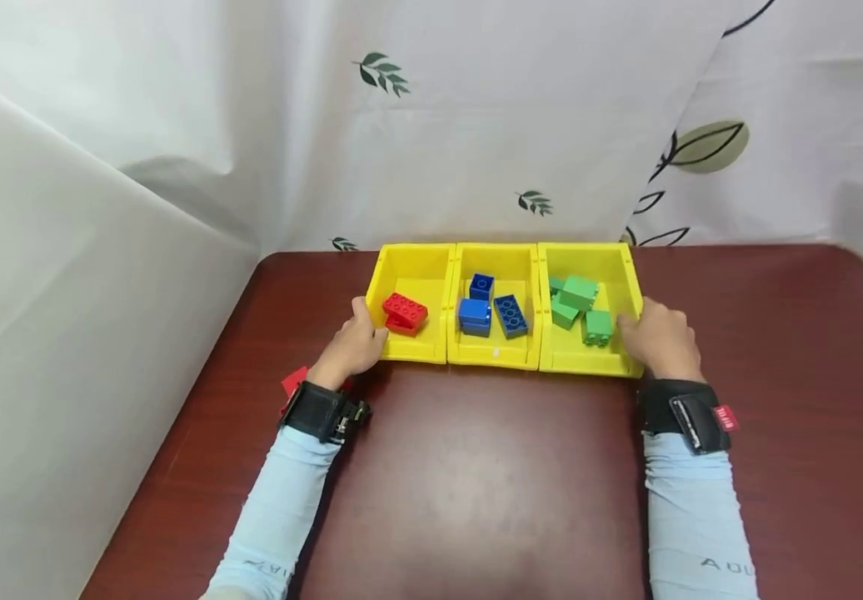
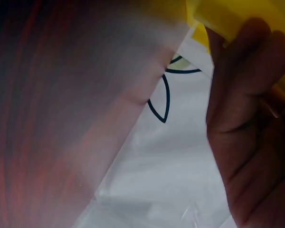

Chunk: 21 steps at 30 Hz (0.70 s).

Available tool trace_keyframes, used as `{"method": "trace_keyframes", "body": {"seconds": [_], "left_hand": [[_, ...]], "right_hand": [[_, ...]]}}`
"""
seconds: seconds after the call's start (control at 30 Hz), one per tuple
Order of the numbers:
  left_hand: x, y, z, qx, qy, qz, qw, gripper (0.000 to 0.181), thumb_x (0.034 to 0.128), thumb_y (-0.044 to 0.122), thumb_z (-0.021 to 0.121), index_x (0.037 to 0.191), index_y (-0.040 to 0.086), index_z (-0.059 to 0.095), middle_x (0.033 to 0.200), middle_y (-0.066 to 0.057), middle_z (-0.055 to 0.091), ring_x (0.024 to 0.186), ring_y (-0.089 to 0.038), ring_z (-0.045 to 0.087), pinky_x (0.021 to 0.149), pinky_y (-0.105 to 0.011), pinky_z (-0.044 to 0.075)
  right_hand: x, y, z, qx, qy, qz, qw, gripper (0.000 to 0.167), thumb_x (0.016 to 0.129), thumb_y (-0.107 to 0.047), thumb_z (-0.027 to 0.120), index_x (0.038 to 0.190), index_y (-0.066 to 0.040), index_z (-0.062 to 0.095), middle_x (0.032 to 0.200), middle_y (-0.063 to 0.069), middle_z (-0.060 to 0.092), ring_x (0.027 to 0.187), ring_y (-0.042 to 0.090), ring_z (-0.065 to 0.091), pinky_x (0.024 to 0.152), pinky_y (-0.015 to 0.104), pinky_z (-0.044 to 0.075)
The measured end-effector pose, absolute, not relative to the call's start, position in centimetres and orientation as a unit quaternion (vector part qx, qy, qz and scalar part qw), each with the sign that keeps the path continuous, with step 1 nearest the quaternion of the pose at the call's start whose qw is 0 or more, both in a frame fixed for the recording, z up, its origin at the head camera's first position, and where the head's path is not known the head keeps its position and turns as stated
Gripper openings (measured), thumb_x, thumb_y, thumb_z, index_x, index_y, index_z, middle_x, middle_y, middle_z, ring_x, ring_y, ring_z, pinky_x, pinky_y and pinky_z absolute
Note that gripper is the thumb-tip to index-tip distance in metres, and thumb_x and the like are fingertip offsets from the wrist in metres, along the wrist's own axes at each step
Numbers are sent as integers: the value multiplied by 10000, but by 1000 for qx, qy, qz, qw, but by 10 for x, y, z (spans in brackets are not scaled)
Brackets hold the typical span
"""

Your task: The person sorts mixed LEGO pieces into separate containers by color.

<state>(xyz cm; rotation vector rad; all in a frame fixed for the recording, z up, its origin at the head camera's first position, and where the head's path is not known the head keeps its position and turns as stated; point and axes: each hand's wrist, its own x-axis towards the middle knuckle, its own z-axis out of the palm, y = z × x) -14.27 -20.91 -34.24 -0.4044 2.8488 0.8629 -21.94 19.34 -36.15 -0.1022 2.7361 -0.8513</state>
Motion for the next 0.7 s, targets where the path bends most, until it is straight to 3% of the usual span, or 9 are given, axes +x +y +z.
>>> {"method": "trace_keyframes", "body": {"seconds": [0.1, 0.23, 0.33, 0.57, 0.7], "left_hand": [[-141, -214, -330, -115, 947, 289, 84, 557, 960, 223, 541, 1402, 89, 228, 1001, -126, 527, 791, -272, 556, 778, -350, 495], [-130, -234, -301, -101, 951, 274, 99, 559, 991, 262, 493, 1454, 37, 274, 1304, -179, 521, 1123, -318, 547, 993, -453, 471], [-110, -255, -279, -110, 958, 249, 95, 573, 998, 292, 512, 1474, 47, 310, 1456, -196, 440, 1281, -342, 472, 1058, -512, 428], [-82, -271, -278, -100, 966, 159, 179, 686, 863, 308, 734, 1433, 64, 440, 1371, -189, 532, 1220, -345, 511, 952, -492, 510], [-86, -259, -301, -111, 971, 114, 178, 642, 779, 333, 818, 1311, 76, 567, 1178, -142, 629, 1101, -321, 532, 957, -449, 465]], "right_hand": [[-221, 194, -351, -32, 953, -283, 106, 516, 1014, -406, 344, 1146, 80, 458, 873, 283, 571, 726, 386, 557, 539, 375, 428], [-220, 198, -341, -15, 956, -276, 95, 517, 1013, -412, 322, 1115, 78, 450, 868, 293, 552, 734, 415, 544, 529, 385, 413], [-216, 198, -341, -3, 956, -276, 98, 510, 1012, -409, 313, 1101, 75, 446, 847, 281, 547, 738, 414, 539, 534, 385, 403], [-214, 193, -354, -2, 951, -288, 109, 489, 1007, -401, 311, 1083, 64, 442, 810, 248, 553, 707, 370, 544, 522, 359, 389], [-213, 186, -365, 1, 947, -295, 130, 505, 1008, -414, 298, 1110, 60, 440, 834, 250, 548, 718, 367, 535, 542, 380, 393]]}}
